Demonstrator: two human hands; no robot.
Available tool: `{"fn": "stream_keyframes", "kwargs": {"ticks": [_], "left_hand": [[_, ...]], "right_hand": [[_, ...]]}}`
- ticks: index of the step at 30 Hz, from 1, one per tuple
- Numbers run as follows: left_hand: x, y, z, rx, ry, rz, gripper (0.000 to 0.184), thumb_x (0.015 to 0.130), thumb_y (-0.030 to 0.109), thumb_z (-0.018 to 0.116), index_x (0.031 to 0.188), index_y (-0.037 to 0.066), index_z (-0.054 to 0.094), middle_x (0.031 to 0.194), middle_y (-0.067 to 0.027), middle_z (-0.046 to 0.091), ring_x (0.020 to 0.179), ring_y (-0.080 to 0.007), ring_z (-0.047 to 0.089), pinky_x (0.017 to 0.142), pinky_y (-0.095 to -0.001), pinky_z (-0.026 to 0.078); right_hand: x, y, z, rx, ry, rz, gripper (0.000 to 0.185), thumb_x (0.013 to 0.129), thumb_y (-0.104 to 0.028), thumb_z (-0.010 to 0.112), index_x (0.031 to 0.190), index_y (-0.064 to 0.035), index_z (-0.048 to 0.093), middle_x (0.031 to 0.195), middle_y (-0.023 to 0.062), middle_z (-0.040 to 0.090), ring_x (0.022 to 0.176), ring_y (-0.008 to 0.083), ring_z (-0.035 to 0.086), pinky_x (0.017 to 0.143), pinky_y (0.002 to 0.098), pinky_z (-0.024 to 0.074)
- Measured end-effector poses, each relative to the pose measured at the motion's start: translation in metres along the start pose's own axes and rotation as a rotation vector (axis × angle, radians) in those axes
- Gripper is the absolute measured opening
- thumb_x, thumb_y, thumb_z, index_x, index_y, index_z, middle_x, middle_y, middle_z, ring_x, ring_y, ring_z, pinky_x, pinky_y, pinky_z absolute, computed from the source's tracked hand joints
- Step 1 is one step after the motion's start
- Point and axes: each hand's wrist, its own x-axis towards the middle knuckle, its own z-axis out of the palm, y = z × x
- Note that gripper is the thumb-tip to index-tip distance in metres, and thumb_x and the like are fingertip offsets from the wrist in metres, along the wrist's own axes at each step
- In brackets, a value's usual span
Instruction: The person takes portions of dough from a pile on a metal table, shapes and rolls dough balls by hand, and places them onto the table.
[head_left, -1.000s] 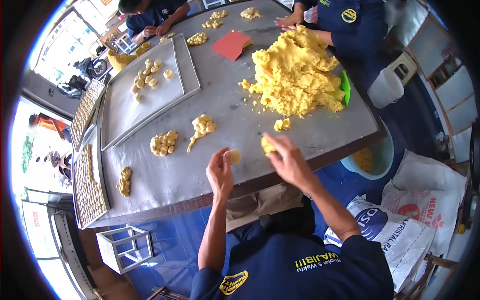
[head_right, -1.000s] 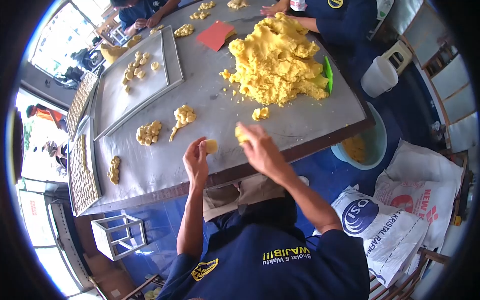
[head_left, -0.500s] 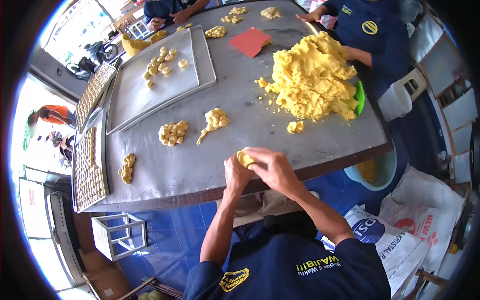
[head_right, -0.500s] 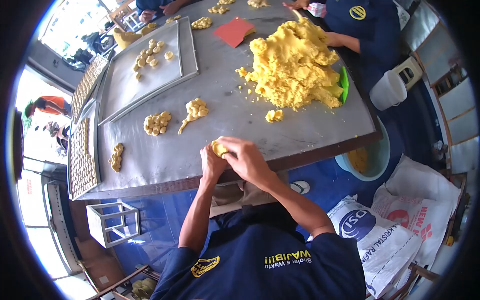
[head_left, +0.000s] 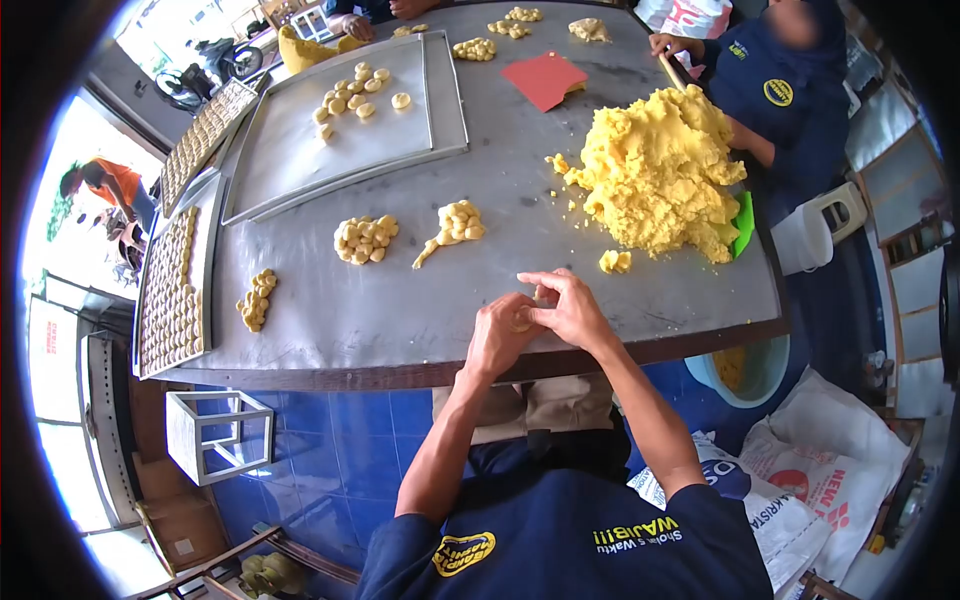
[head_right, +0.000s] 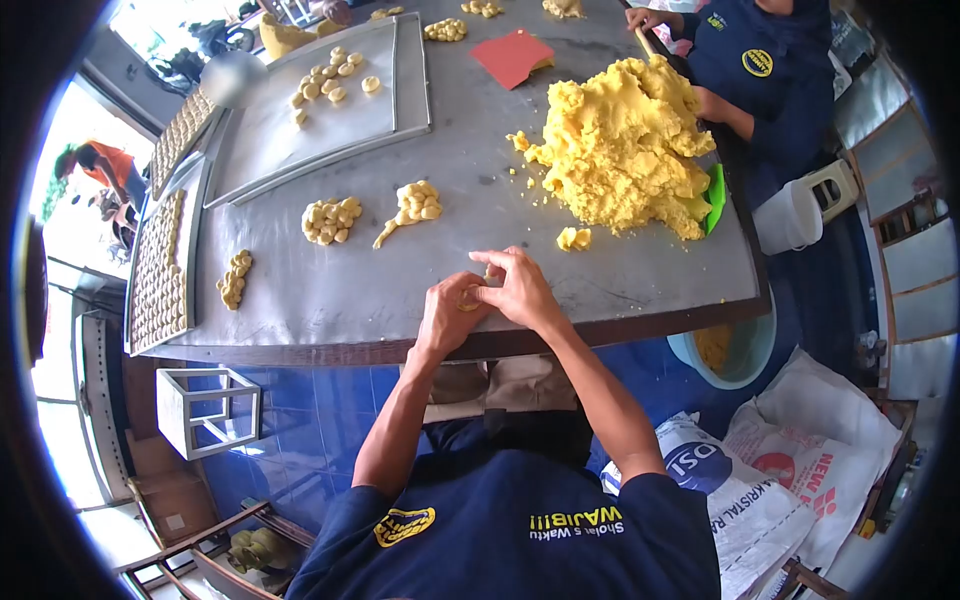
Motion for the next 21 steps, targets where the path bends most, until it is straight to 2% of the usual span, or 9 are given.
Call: {"fn": "stream_keyframes", "kwargs": {"ticks": [3,6,8,10,11,14,15,18,21], "left_hand": [[-0.002,0.0,-0.001,-0.026,-0.011,0.027,0.025,0.075,0.013,0.08,0.094,0.001,0.068,0.087,-0.0174,0.069,0.08,-0.0381,0.067,0.073,-0.043,0.053],[-0.003,-0.001,0.007,-0.046,0.069,-0.024,0.022,0.082,0.016,0.077,0.093,0.0,0.067,0.085,-0.0187,0.068,0.078,-0.0379,0.067,0.072,-0.0413,0.053],[0.0,-0.017,0.005,-0.133,0.046,-0.239,0.031,0.099,0.026,0.063,0.087,-0.002,0.064,0.073,-0.0101,0.062,0.063,-0.0164,0.057,0.059,-0.0308,0.046],[-0.001,-0.002,0.002,-0.501,0.126,-0.166,0.041,0.105,0.029,0.054,0.079,-0.002,0.064,0.066,-0.002,0.057,0.06,-0.0083,0.047,0.055,-0.0269,0.04],[0.0,0.005,0.0,-0.474,0.125,-0.142,0.045,0.107,0.03,0.048,0.077,0.0,0.062,0.07,0.0001,0.058,0.059,-0.007,0.045,0.055,-0.0251,0.039],[-0.001,-0.022,0.001,-0.439,0.066,-0.188,0.043,0.107,0.031,0.049,0.08,0.0,0.061,0.076,-0.0028,0.061,0.058,-0.0073,0.045,0.054,-0.0245,0.037],[-0.002,-0.041,0.004,-0.51,0.032,-0.161,0.033,0.106,0.029,0.049,0.094,0.001,0.061,0.083,-0.0023,0.059,0.065,-0.0068,0.046,0.058,-0.0231,0.037],[-0.003,-0.006,0.003,-0.486,0.155,-0.061,0.025,0.106,0.025,0.05,0.106,0.002,0.057,0.082,0.0007,0.053,0.069,-0.0064,0.045,0.06,-0.0231,0.037],[0.0,-0.013,0.005,-0.446,0.151,-0.034,0.02,0.107,0.025,0.048,0.11,0.005,0.052,0.086,0.0022,0.048,0.067,-0.0047,0.038,0.059,-0.0219,0.033]], "right_hand": [[0.003,-0.001,0.003,-0.031,0.005,-0.063,0.053,0.072,-0.014,0.082,0.122,-0.0075,0.068,0.097,0.0148,0.062,0.093,0.0299,0.062,0.087,0.0399,0.051],[-0.007,-0.008,-0.009,-0.14,0.106,-0.287,0.04,0.08,-0.001,0.069,0.12,-0.0078,0.07,0.106,0.0147,0.063,0.094,0.0306,0.063,0.083,0.0374,0.0519],[-0.006,0.009,-0.033,-0.183,0.292,-0.189,0.036,0.083,0.002,0.064,0.117,-0.0082,0.071,0.108,0.0149,0.063,0.098,0.032,0.062,0.086,0.0389,0.0512],[-0.006,0.038,-0.052,-0.679,0.589,-0.235,0.025,0.085,0.002,0.062,0.107,-0.0018,0.072,0.106,0.0162,0.063,0.097,0.0341,0.061,0.087,0.0397,0.0514],[-0.009,0.055,-0.065,-0.577,0.463,-0.136,0.026,0.085,0.002,0.061,0.109,-0.0008,0.071,0.109,0.0173,0.062,0.099,0.0339,0.061,0.086,0.0396,0.0517],[-0.007,0.07,-0.088,-0.531,0.355,-0.005,0.033,0.086,0.002,0.06,0.118,0.0002,0.067,0.119,0.0207,0.059,0.109,0.0346,0.057,0.09,0.0401,0.0517],[-0.006,0.069,-0.093,-0.554,0.362,0.018,0.036,0.086,0.002,0.06,0.122,0.0002,0.066,0.122,0.0218,0.058,0.114,0.0351,0.056,0.092,0.0403,0.0516],[0.009,0.062,-0.111,-0.822,0.773,-0.116,0.044,0.091,-0.003,0.063,0.135,-0.0035,0.058,0.143,0.0195,0.049,0.125,0.0356,0.053,0.1,0.0371,0.049],[0.033,0.082,-0.109,-0.949,0.765,-0.094,0.059,0.091,-0.013,0.066,0.142,0.0047,0.044,0.147,0.0213,0.045,0.133,0.0388,0.047,0.11,0.0408,0.044]]}}
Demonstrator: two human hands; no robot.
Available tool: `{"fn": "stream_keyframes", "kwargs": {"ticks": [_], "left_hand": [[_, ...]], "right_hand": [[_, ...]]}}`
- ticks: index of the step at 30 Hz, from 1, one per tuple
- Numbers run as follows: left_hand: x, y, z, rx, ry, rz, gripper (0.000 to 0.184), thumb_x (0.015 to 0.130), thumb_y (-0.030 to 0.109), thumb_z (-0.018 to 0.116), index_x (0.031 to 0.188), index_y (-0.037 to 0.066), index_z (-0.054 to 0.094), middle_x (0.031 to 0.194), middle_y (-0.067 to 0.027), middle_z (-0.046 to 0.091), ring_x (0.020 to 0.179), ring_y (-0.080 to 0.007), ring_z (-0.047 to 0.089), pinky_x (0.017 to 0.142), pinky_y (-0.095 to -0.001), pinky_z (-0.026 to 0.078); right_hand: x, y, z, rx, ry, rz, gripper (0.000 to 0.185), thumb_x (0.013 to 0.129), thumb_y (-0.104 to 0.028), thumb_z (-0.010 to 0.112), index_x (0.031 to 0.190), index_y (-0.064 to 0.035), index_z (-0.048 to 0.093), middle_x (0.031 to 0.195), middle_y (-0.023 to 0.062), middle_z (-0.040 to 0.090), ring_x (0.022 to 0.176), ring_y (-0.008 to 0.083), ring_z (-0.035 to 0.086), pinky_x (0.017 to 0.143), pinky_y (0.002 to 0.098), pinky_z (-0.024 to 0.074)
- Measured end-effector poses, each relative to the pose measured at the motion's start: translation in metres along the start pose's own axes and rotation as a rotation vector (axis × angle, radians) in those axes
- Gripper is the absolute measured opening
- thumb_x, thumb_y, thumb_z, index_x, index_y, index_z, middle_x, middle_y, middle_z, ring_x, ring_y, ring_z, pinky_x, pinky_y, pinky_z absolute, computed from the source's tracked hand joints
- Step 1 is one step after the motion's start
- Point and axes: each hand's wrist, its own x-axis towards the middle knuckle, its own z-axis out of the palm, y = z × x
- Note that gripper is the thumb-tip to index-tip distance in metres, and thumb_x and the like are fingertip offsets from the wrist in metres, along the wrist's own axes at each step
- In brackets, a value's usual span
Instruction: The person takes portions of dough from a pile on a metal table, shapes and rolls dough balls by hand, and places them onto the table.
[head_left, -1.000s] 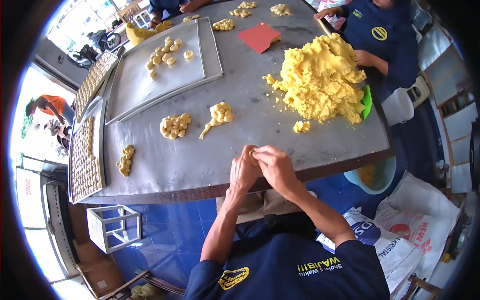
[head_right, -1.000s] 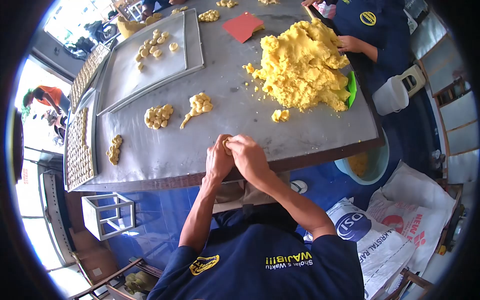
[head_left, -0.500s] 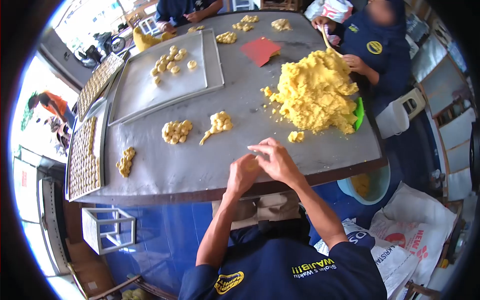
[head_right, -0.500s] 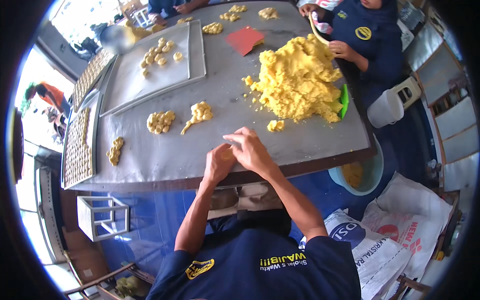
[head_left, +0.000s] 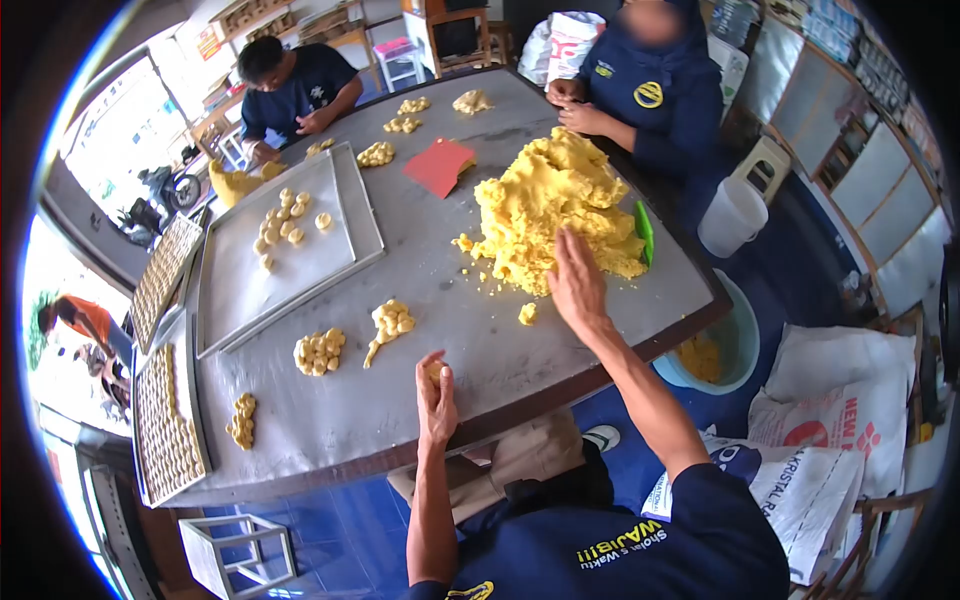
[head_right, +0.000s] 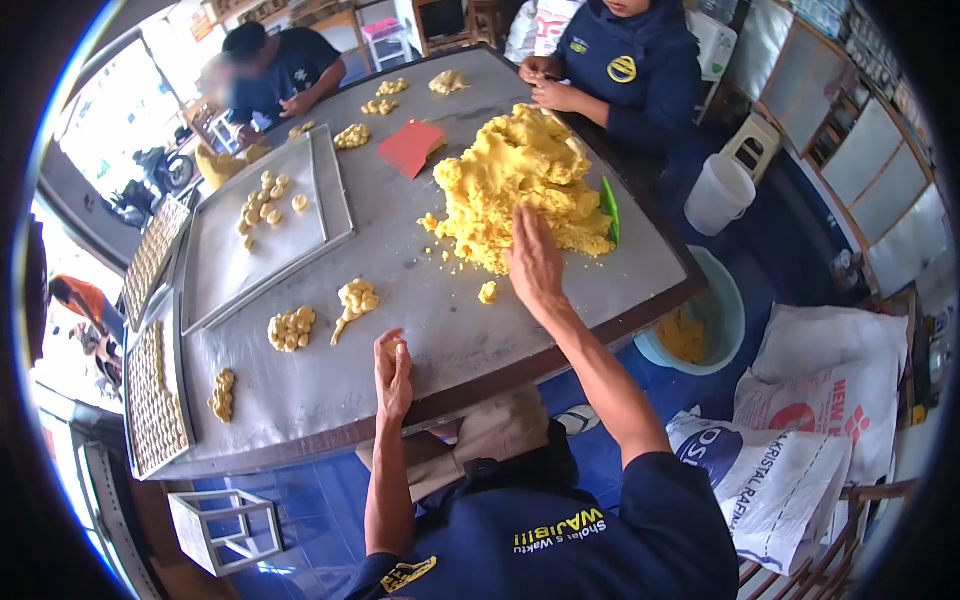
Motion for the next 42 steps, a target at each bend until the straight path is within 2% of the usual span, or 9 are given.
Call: {"fn": "stream_keyframes", "kwargs": {"ticks": [9,16,19,20,24,29,33,37,42], "left_hand": [[0.001,0.016,0.006,-0.158,0.046,-0.106,0.025,0.109,0.027,0.045,0.107,0.006,0.058,0.096,-0.001,0.056,0.068,-0.005,0.04,0.061,-0.0225,0.037],[0.004,0.0,-0.017,0.168,-0.119,-0.056,0.02,0.105,0.02,0.049,0.107,0.003,0.06,0.096,-0.0058,0.058,0.072,-0.0143,0.047,0.074,-0.0307,0.046],[0.011,0.014,-0.019,0.855,-0.094,0.571,0.015,0.101,0.015,0.054,0.101,0.003,0.063,0.089,-0.0081,0.058,0.069,-0.0237,0.049,0.074,-0.0384,0.048],[0.012,0.018,-0.021,0.808,-0.106,0.478,0.012,0.096,0.011,0.057,0.096,0.003,0.066,0.091,-0.0128,0.062,0.077,-0.0327,0.056,0.079,-0.0439,0.049],[0.013,0.025,-0.042,0.696,-0.116,0.102,0.014,0.097,0.012,0.056,0.102,0.002,0.064,0.106,-0.0164,0.069,0.102,-0.0326,0.065,0.084,-0.0419,0.051],[0.01,0.034,-0.041,0.696,-0.104,0.022,0.017,0.102,0.015,0.049,0.115,0.004,0.053,0.103,-0.0167,0.072,0.092,-0.0339,0.069,0.083,-0.0422,0.054],[0.065,0.046,-0.036,0.893,-0.02,0.068,0.028,0.104,0.026,0.048,0.096,0.002,0.059,0.073,-0.0153,0.067,0.072,-0.0357,0.065,0.068,-0.0448,0.049],[0.077,-0.007,-0.023,1.329,0.045,0.393,0.025,0.103,0.024,0.046,0.098,0.002,0.058,0.096,-0.0173,0.059,0.103,-0.0348,0.056,0.088,-0.0521,0.04],[0.073,0.003,-0.043,0.98,-0.086,0.109,0.022,0.099,0.026,0.053,0.105,0.006,0.06,0.114,-0.0138,0.058,0.113,-0.0369,0.05,0.097,-0.0511,0.036]], "right_hand": [[-0.015,-0.019,0.025,-0.344,-0.047,-0.054,0.047,0.085,-0.013,0.061,0.125,0.011,0.055,0.123,0.0305,0.056,0.116,0.0409,0.054,0.104,0.0469,0.0446],[-0.029,-0.022,0.029,-0.157,-0.288,0.05,0.022,0.088,-0.019,0.062,0.098,0.0011,0.061,0.099,0.0191,0.063,0.087,0.0266,0.055,0.076,0.0398,0.0463],[-0.049,-0.022,0.006,-0.076,-0.042,-0.051,0.025,0.089,-0.017,0.064,0.102,0.0043,0.061,0.096,0.0188,0.061,0.091,0.0306,0.059,0.085,0.0417,0.0491],[-0.058,-0.027,-0.007,0.009,-0.027,-0.024,0.031,0.09,-0.014,0.064,0.115,0.005,0.061,0.108,0.0193,0.063,0.106,0.0339,0.06,0.094,0.0398,0.05],[-0.091,-0.017,-0.018,0.197,-0.197,-0.01,0.036,0.09,-0.004,0.06,0.125,0.0036,0.06,0.132,0.0186,0.059,0.131,0.0353,0.051,0.11,0.0377,0.044],[-0.077,-0.024,-0.032,0.358,-0.222,0.117,0.031,0.093,-0.004,0.056,0.122,0.0045,0.061,0.127,0.0199,0.06,0.126,0.0364,0.053,0.106,0.0402,0.0455],[-0.085,-0.027,-0.022,0.233,-0.133,0.003,0.039,0.089,-0.004,0.058,0.125,0.0075,0.056,0.128,0.0183,0.056,0.129,0.0349,0.048,0.111,0.0394,0.0401],[-0.083,-0.021,-0.023,0.242,-0.092,-0.011,0.034,0.089,-0.004,0.06,0.122,0.0046,0.059,0.126,0.0171,0.058,0.125,0.0332,0.052,0.11,0.0386,0.0411],[-0.083,-0.026,-0.024,0.506,-0.051,0.207,0.021,0.086,-0.004,0.07,0.106,-0.0055,0.067,0.12,0.0136,0.059,0.111,0.0343,0.06,0.093,0.04,0.0513]]}}
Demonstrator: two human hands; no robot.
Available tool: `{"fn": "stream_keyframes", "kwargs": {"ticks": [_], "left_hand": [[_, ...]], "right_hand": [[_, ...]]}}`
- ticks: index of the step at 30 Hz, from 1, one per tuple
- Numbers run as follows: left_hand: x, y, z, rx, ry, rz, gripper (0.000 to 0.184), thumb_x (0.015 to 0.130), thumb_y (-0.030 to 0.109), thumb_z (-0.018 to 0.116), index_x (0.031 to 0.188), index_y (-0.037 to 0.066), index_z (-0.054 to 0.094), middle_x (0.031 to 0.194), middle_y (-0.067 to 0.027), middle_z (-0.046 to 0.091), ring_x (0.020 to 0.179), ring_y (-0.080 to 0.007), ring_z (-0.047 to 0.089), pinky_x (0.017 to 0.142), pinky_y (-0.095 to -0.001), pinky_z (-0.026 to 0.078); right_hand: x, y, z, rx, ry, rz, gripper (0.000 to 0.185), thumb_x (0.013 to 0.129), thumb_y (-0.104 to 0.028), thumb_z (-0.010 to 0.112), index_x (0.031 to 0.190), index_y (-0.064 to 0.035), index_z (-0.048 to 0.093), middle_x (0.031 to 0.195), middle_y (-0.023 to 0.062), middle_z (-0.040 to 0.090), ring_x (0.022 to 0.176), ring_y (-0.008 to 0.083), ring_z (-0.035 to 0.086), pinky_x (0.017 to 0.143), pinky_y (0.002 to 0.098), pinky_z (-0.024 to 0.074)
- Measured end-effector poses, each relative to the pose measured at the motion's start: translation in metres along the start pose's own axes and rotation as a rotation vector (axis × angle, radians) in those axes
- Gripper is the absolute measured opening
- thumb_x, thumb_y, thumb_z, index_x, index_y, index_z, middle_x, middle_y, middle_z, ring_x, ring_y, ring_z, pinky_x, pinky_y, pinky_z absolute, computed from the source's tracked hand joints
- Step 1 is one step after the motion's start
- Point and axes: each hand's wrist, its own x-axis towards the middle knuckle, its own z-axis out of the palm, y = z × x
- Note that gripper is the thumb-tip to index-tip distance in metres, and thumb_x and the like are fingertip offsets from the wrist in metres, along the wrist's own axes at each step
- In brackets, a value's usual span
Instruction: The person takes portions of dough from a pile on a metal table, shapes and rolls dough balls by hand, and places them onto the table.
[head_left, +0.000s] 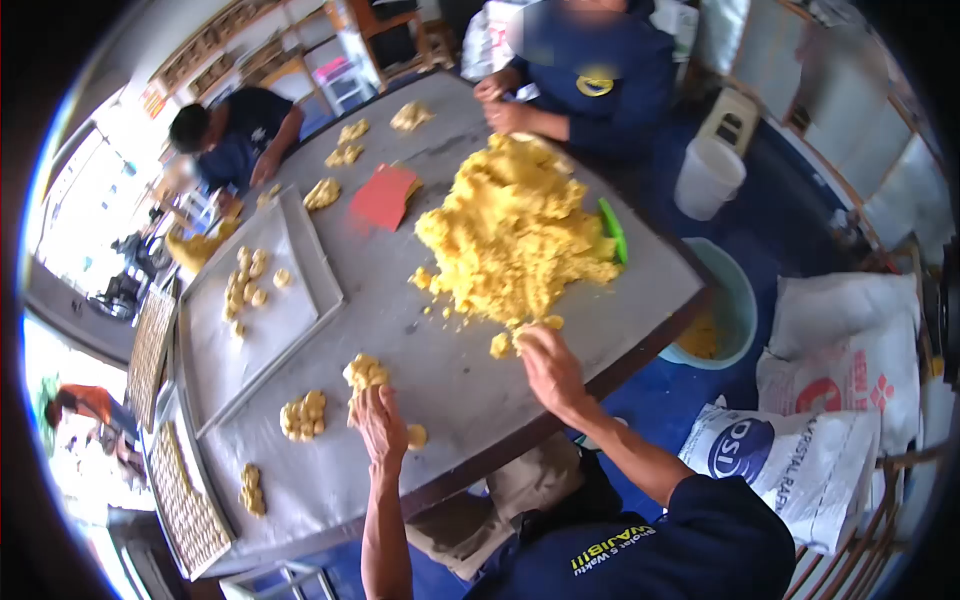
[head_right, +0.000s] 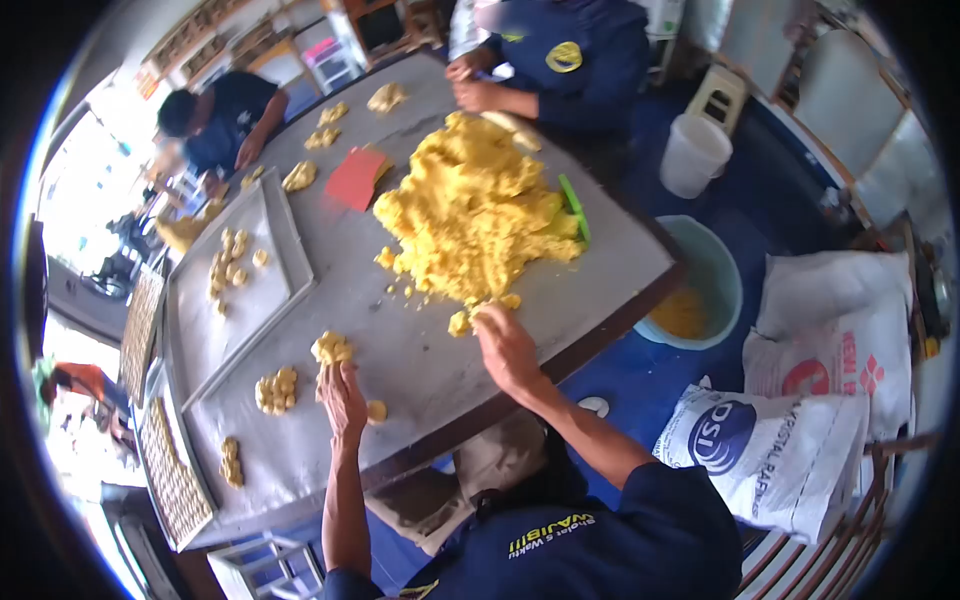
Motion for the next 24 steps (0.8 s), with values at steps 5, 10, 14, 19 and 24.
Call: {"fn": "stream_keyframes", "kwargs": {"ticks": [5,10,14,19,24], "left_hand": [[-0.077,0.031,-0.029,-0.064,-0.067,0.191,0.03,0.085,0.01,0.07,0.114,0.009,0.064,0.122,-0.0093,0.063,0.11,-0.0328,0.053,0.096,-0.0479,0.042],[-0.05,0.012,-0.066,-0.235,0.466,-0.272,0.041,0.086,0.0,0.072,0.124,0.008,0.059,0.121,-0.0158,0.062,0.109,-0.0231,0.059,0.077,-0.0337,0.053],[-0.016,-0.03,-0.061,-0.252,0.573,-0.299,0.046,0.087,0.005,0.072,0.13,0.006,0.057,0.127,-0.0172,0.059,0.115,-0.0299,0.057,0.087,-0.0404,0.052],[-0.007,-0.062,-0.001,0.279,0.209,0.05,0.023,0.085,0.017,0.072,0.106,0.008,0.068,0.114,-0.0074,0.065,0.115,-0.0278,0.055,0.095,-0.0427,0.044],[0.013,-0.044,-0.013,-0.666,0.346,-0.436,0.021,0.091,0.007,0.062,0.111,0.002,0.062,0.101,-0.0157,0.068,0.093,-0.0343,0.064,0.084,-0.0415,0.052]], "right_hand": [[0.002,0.006,0.003,-0.037,0.05,-0.015,0.027,0.079,-0.007,0.078,0.105,-0.0109,0.072,0.136,0.0176,0.048,0.124,0.0413,0.047,0.1,0.0475,0.0428],[0.008,0.003,-0.001,-0.238,-0.049,0.104,0.066,0.087,-0.029,0.072,0.146,-0.0141,0.048,0.145,0.0273,0.038,0.132,0.0461,0.037,0.108,0.0573,0.0301],[0.005,0.015,0.004,-0.162,-0.128,0.044,0.062,0.087,-0.017,0.071,0.144,-0.007,0.048,0.135,0.0256,0.045,0.125,0.0443,0.043,0.104,0.0523,0.0374],[0.009,0.022,0.001,-0.094,-0.168,-0.034,0.042,0.085,-0.007,0.069,0.127,-0.0051,0.065,0.126,0.0206,0.055,0.116,0.0392,0.051,0.101,0.0468,0.0428],[0.004,-0.006,-0.009,-0.185,-0.161,-0.057,0.041,0.09,-0.004,0.065,0.13,-0.0019,0.062,0.134,0.0237,0.052,0.123,0.0418,0.049,0.105,0.047,0.0416]]}}
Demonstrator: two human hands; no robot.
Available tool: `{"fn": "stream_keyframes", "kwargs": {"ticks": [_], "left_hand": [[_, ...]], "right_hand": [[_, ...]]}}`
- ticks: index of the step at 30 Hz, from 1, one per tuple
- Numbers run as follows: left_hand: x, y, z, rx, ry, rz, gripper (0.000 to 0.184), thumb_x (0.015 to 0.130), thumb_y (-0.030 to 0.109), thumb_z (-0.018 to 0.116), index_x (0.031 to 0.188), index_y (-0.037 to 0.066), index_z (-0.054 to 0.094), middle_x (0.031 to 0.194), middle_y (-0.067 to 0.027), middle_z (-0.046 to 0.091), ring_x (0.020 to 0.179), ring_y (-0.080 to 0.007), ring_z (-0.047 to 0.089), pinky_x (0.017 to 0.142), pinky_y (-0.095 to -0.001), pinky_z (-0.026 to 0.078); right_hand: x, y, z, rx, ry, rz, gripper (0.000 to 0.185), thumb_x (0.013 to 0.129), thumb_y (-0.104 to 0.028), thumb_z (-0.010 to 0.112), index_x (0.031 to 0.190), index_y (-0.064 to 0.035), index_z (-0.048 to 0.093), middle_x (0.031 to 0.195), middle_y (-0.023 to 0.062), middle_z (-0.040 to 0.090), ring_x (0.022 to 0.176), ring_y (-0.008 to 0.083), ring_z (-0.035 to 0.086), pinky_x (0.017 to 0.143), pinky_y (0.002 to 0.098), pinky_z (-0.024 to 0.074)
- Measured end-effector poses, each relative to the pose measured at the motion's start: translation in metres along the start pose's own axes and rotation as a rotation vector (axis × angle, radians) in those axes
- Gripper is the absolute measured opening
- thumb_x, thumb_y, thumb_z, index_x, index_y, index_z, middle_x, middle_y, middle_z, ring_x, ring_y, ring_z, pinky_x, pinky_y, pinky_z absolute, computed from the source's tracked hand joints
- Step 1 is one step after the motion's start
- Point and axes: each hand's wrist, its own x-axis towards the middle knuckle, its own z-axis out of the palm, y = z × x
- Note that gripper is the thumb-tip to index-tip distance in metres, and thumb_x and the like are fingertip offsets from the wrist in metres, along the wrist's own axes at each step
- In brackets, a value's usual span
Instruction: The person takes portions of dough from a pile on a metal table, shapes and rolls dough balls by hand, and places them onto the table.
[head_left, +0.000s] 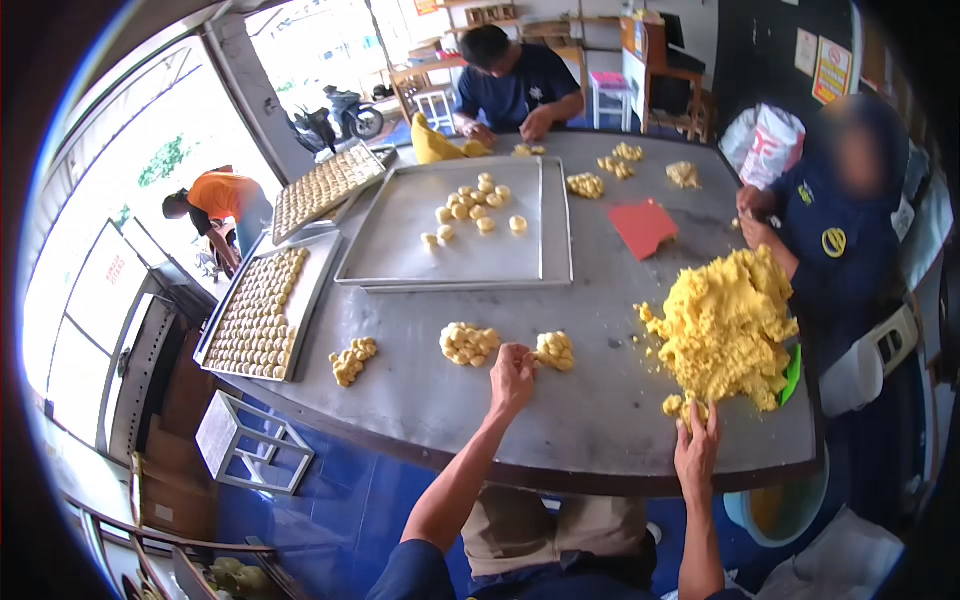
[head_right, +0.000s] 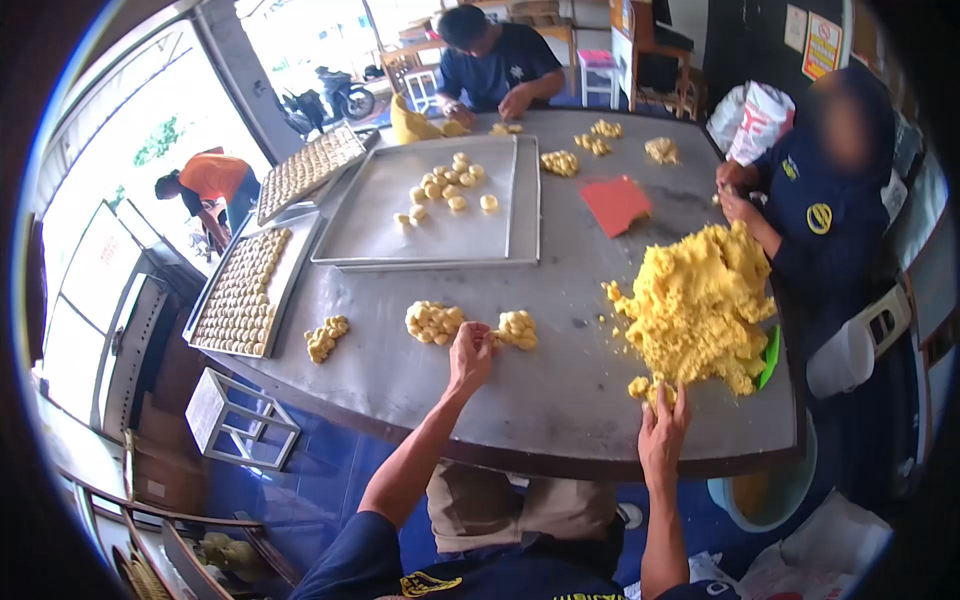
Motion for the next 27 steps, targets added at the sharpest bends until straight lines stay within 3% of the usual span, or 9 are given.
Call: {"fn": "stream_keyframes", "kwargs": {"ticks": [2,5,6,10,13,19,21,22,27], "left_hand": [[0.011,-0.013,-0.001,-0.335,0.098,-0.037,0.019,0.093,0.005,0.058,0.111,0.001,0.062,0.096,-0.0179,0.069,0.086,-0.0337,0.064,0.08,-0.0419,0.052],[0.012,-0.02,-0.017,0.255,0.038,0.379,0.021,0.094,0.007,0.057,0.113,0.002,0.062,0.095,-0.0174,0.069,0.091,-0.0348,0.063,0.085,-0.0432,0.05],[0.007,-0.025,-0.022,0.434,-0.01,0.52,0.026,0.091,0.008,0.058,0.116,0.005,0.064,0.106,-0.014,0.068,0.104,-0.0325,0.06,0.09,-0.0436,0.046],[-0.021,-0.015,-0.035,0.953,0.025,0.527,0.037,0.082,0.014,0.061,0.119,0.009,0.065,0.131,-0.0095,0.058,0.12,-0.028,0.049,0.093,-0.0412,0.042],[-0.03,-0.02,-0.043,0.897,0.056,0.595,0.039,0.084,0.015,0.062,0.122,0.009,0.063,0.128,-0.0079,0.06,0.116,-0.0296,0.052,0.094,-0.0441,0.044],[-0.024,-0.027,-0.022,0.448,-0.08,0.407,0.004,0.089,0.006,0.057,0.092,0.005,0.057,0.091,-0.0177,0.061,0.09,-0.0373,0.056,0.076,-0.0484,0.048],[-0.026,-0.032,-0.018,0.511,0.072,0.659,0.006,0.088,0.005,0.058,0.093,0.003,0.059,0.086,-0.0198,0.061,0.08,-0.0405,0.058,0.072,-0.0484,0.049],[-0.026,-0.022,-0.02,0.22,0.123,0.604,0.006,0.085,0.001,0.059,0.09,0.002,0.061,0.088,-0.018,0.063,0.078,-0.0397,0.06,0.069,-0.0471,0.05],[-0.075,-0.005,-0.037,0.111,0.038,0.227,0.021,0.085,0.0,0.066,0.105,-0.002,0.071,0.115,-0.019,0.067,0.098,-0.0334,0.067,0.083,-0.0389,0.056]], "right_hand": [[-0.009,-0.002,0.005,-0.01,-0.002,0.047,0.041,0.092,-0.005,0.063,0.133,-0.001,0.06,0.141,0.0265,0.047,0.127,0.0436,0.047,0.106,0.047,0.0405],[-0.009,-0.009,0.004,-0.015,-0.038,0.104,0.041,0.093,-0.005,0.062,0.134,-0.0012,0.06,0.142,0.0268,0.045,0.126,0.0436,0.047,0.106,0.0472,0.0406],[-0.011,-0.006,0.013,-0.048,0.0,0.096,0.041,0.093,-0.005,0.061,0.134,-0.0015,0.06,0.141,0.0266,0.045,0.125,0.0432,0.046,0.106,0.0476,0.0406],[-0.013,-0.008,0.02,-0.079,0.066,0.089,0.041,0.093,-0.005,0.06,0.134,-0.0031,0.06,0.138,0.0248,0.047,0.125,0.0426,0.047,0.105,0.0485,0.0405],[-0.014,-0.006,0.018,-0.039,0.055,0.08,0.043,0.092,-0.004,0.06,0.134,-0.0032,0.06,0.139,0.0249,0.046,0.124,0.0433,0.047,0.106,0.0491,0.0401],[-0.011,0.003,0.028,-0.107,0.072,0.085,0.043,0.09,-0.006,0.061,0.132,-0.0044,0.061,0.137,0.0254,0.047,0.123,0.0447,0.047,0.106,0.05,0.0395],[-0.01,0.005,0.027,-0.038,0.077,0.052,0.043,0.091,-0.008,0.061,0.134,-0.0068,0.061,0.136,0.0263,0.049,0.124,0.0443,0.047,0.106,0.0496,0.0392],[-0.011,0.005,0.026,-0.033,0.085,0.045,0.042,0.092,-0.009,0.061,0.134,-0.0065,0.061,0.135,0.026,0.05,0.124,0.0438,0.047,0.106,0.0489,0.0394],[-0.01,0.011,0.026,-0.043,0.064,0.016,0.043,0.09,-0.009,0.063,0.133,-0.0078,0.062,0.134,0.0231,0.051,0.125,0.0424,0.047,0.106,0.0482,0.0389]]}}
